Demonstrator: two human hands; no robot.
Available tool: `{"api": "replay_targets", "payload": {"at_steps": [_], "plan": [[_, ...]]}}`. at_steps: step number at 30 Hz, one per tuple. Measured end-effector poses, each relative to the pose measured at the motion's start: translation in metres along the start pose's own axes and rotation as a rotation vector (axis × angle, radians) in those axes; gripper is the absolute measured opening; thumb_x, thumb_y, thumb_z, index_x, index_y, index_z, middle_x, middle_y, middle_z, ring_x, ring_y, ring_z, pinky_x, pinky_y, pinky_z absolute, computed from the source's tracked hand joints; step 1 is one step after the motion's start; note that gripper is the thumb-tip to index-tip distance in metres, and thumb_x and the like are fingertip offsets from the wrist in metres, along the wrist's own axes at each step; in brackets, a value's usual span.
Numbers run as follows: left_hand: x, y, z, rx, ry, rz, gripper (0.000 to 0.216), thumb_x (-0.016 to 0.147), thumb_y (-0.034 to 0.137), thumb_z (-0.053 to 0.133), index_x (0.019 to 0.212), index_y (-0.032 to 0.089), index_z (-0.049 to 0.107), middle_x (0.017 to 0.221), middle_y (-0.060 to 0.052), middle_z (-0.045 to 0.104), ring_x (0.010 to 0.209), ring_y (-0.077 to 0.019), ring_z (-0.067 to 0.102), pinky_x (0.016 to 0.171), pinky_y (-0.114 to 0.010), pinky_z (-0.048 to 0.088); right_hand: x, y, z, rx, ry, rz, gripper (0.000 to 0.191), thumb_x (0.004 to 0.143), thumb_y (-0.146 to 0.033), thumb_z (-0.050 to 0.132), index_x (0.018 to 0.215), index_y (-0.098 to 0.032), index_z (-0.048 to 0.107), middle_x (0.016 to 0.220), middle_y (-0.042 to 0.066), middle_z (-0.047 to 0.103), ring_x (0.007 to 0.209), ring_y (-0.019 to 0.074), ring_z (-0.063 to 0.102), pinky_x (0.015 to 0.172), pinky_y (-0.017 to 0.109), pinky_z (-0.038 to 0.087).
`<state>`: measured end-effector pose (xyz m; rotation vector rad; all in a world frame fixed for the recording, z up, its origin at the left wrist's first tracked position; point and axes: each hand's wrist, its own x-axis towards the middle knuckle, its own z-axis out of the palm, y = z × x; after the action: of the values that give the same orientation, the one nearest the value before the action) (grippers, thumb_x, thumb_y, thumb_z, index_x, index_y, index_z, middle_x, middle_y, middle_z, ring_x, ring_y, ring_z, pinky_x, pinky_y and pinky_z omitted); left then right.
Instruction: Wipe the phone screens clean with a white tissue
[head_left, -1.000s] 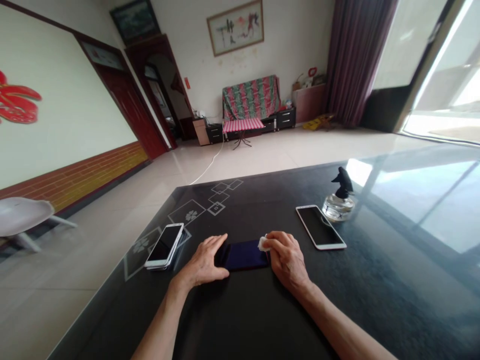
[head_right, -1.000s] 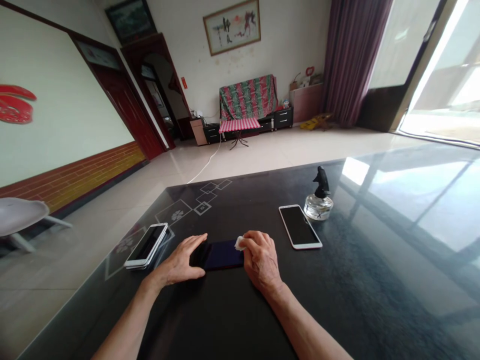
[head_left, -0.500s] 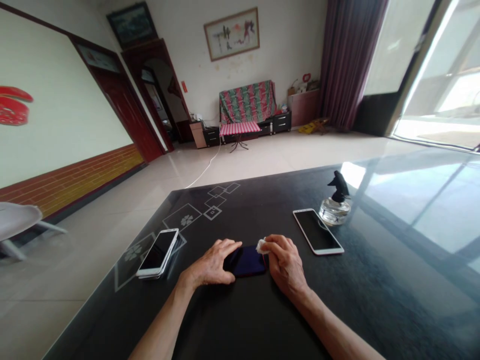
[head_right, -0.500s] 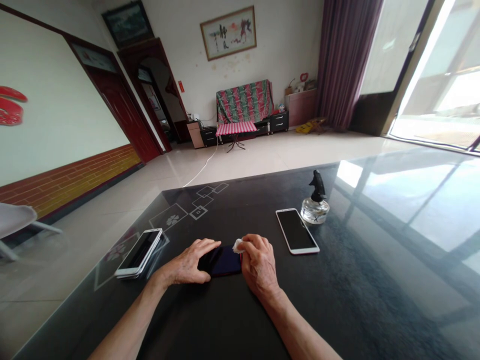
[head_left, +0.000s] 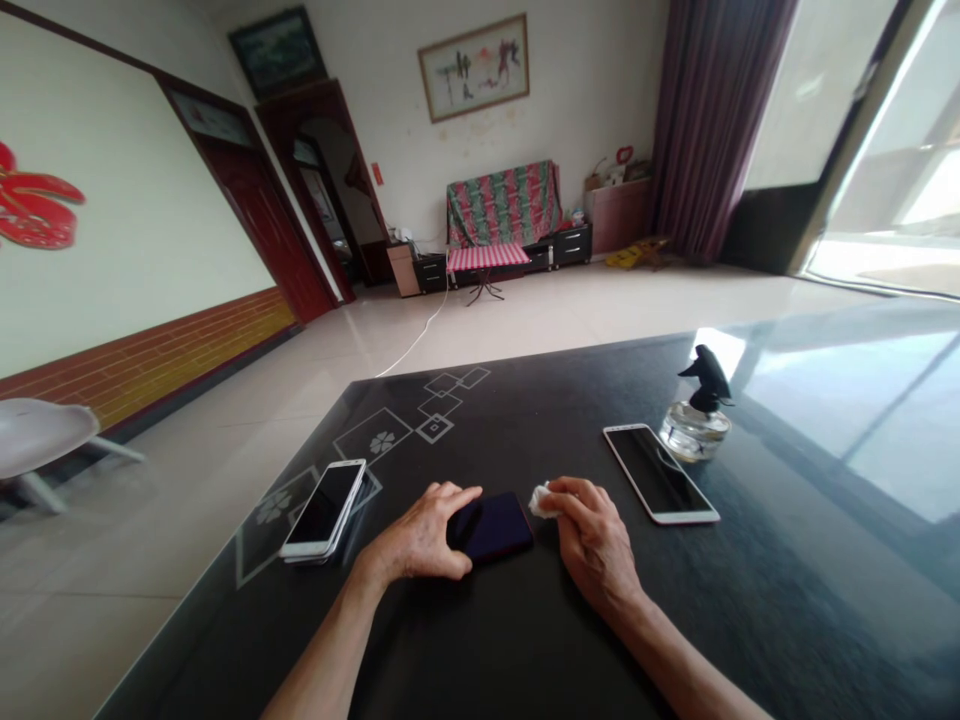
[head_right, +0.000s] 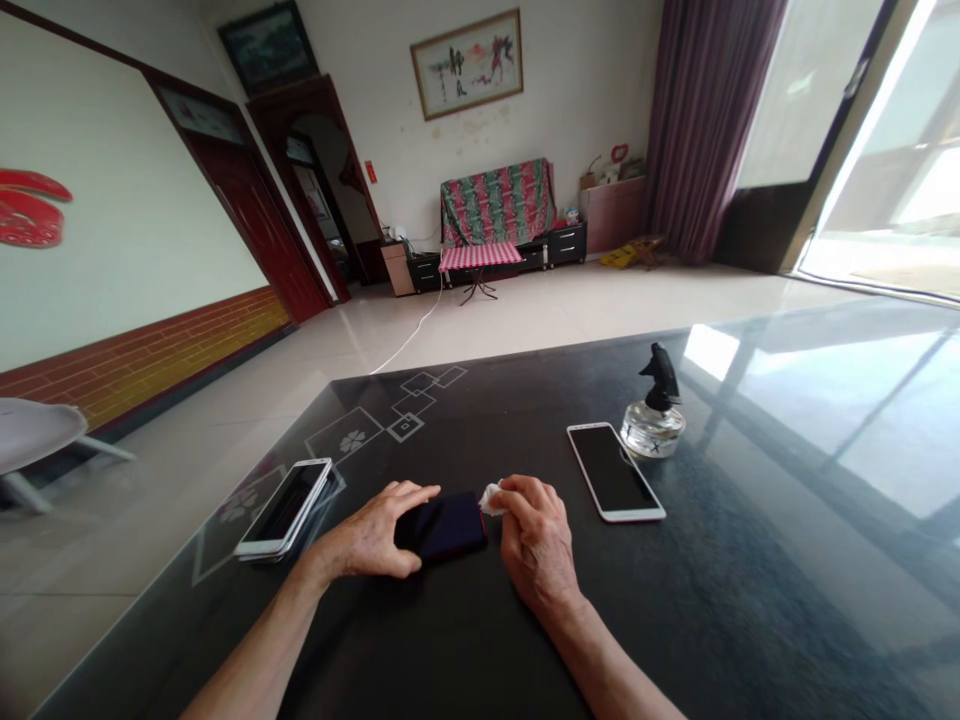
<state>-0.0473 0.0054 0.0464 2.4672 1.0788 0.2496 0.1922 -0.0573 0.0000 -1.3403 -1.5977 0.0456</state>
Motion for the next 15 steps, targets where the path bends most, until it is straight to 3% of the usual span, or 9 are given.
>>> {"api": "replay_targets", "payload": {"at_steps": [9, 15], "plan": [[-0.007, -0.009, -0.015, -0.115, 0.014, -0.085, 0.087, 0.054, 0.018, 0.071, 0.137, 0.028, 0.046, 0.119, -0.005, 0.058, 0.114, -0.0280, 0.050, 0.105, -0.044, 0.037, 0.001, -0.001, 0.000, 0.002, 0.005, -0.019, 0.028, 0.082, -0.008, 0.043, 0.082, -0.025, 0.065, 0.098, 0.003, 0.062, 0.089, 0.0197, 0.055, 0.079, 0.036, 0.044], [-0.010, -0.022, -0.018, -0.680, 0.059, -0.070, 0.084, 0.056, 0.019, 0.070, 0.136, 0.021, 0.046, 0.121, -0.005, 0.057, 0.117, -0.0254, 0.052, 0.108, -0.043, 0.034, 0.000, 0.001, 0.002, -0.002, 0.023, -0.022, 0.027, 0.083, -0.010, 0.043, 0.083, -0.025, 0.065, 0.098, 0.003, 0.062, 0.090, 0.0196, 0.056, 0.078, 0.035, 0.045]]}}
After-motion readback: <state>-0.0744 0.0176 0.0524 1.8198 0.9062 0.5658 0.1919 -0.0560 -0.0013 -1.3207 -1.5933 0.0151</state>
